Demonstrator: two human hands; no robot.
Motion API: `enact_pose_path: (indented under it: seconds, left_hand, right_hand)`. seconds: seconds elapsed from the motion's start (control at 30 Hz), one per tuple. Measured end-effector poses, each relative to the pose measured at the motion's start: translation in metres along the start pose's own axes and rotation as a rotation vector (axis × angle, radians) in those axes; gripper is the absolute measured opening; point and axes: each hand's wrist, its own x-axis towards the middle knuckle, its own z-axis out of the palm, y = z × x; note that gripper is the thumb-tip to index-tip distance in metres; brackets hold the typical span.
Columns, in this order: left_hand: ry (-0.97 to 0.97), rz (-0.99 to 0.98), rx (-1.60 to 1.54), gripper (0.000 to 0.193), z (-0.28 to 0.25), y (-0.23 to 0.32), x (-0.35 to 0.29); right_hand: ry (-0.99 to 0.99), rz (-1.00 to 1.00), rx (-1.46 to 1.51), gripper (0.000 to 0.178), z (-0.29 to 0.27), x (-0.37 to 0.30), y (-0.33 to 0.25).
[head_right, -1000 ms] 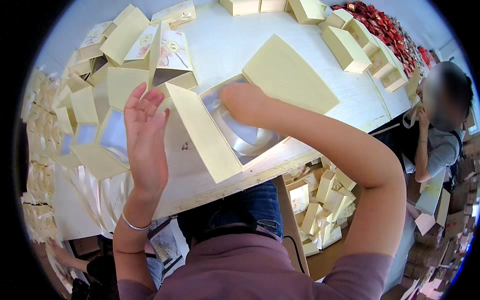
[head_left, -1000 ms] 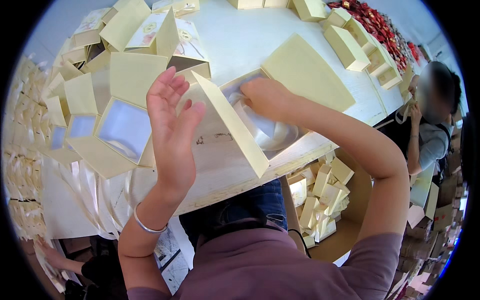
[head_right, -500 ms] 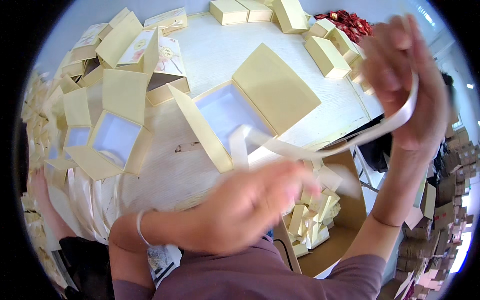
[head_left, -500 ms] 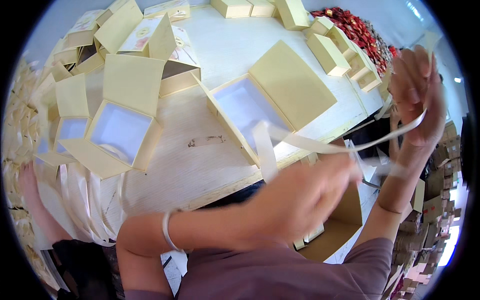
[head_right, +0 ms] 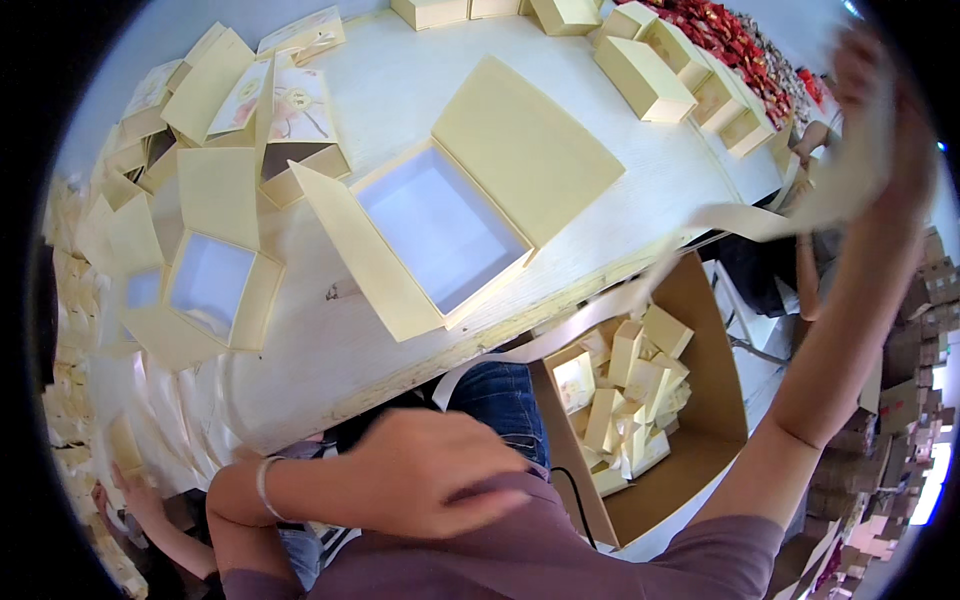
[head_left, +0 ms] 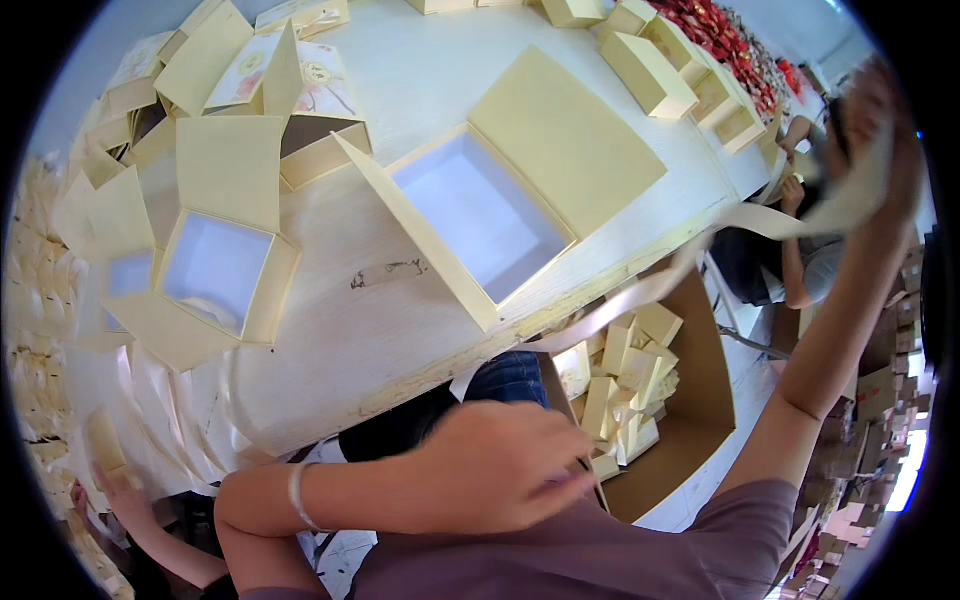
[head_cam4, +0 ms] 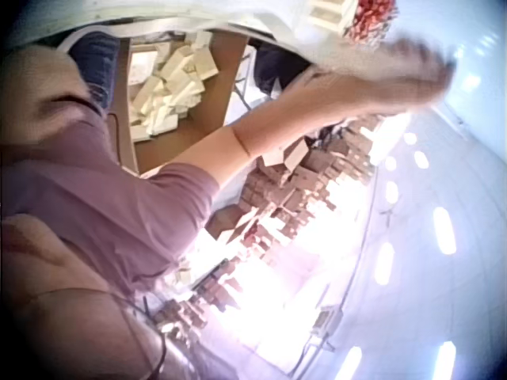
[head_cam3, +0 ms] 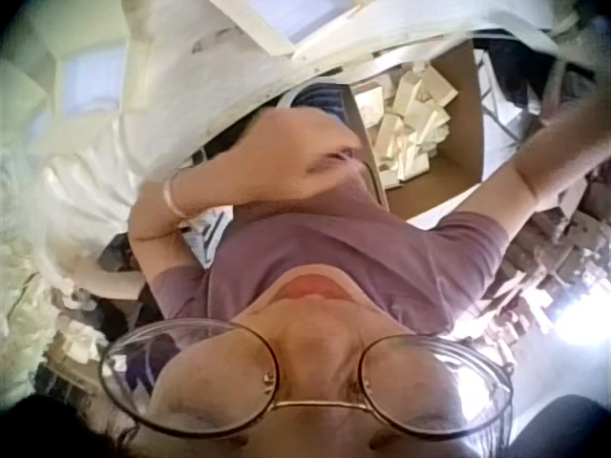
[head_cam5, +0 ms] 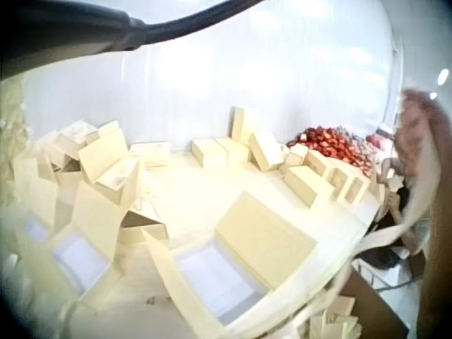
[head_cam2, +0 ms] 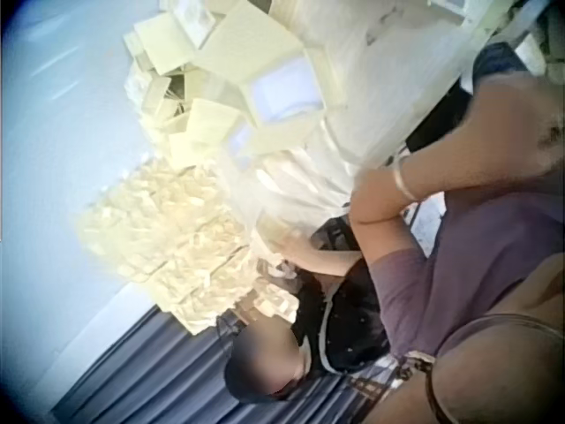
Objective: The person assembles small yellow cardboard boxes by inserting white ribbons into the interior and closing the flaps. The person handles the boxes one at a time, repeatedly opening, inserting, and closing them on a table.
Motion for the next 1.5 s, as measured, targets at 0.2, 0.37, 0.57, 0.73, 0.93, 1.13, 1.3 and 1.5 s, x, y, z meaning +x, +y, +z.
enact_pose_path:
  seconds: [0.2,0.37,0.57,0.73,0.93,1.13,1.3,1.5]
  left_hand:
    - [0.486,-0.371,-0.096,0.008,-0.063,-0.038,-0.032]
    - [0.701,-0.473,-0.099,0.017,-0.068,-0.069,-0.029]
    - [0.618,-0.585,0.154,0.024,-0.073,-0.087,-0.007]
    - [0.499,-0.508,0.515,0.024,-0.075,-0.101,-0.015]
    - [0.445,-0.517,0.621,0.024,-0.078,-0.115,-0.006]
    - [0.522,-0.548,0.440,0.024,-0.080,-0.123,0.003]
    - [0.635,-0.592,0.190,0.025,-0.081,-0.130,0.008]
    - [0.798,-0.627,-0.241,0.026,-0.081,-0.138,0.008]
  right_hand:
    - [-0.288,0.180,-0.288,0.012,0.213,-0.009,0.120]
    - [-0.531,0.181,-0.556,0.011,0.242,0.003,0.167]
    - [-0.561,0.216,-0.472,0.012,0.250,0.000,0.181]
    - [-0.597,0.300,-0.418,0.009,0.249,-0.004,0.175]
    - [-0.607,0.307,-0.367,0.011,0.246,-0.007,0.172]
    - [-0.733,0.324,-0.444,0.012,0.244,-0.003,0.166]
    - [-0.698,0.299,-0.373,0.010,0.260,0.000,0.172]
    - [-0.789,0.702,-0.080,0.018,0.254,0.004,0.164]
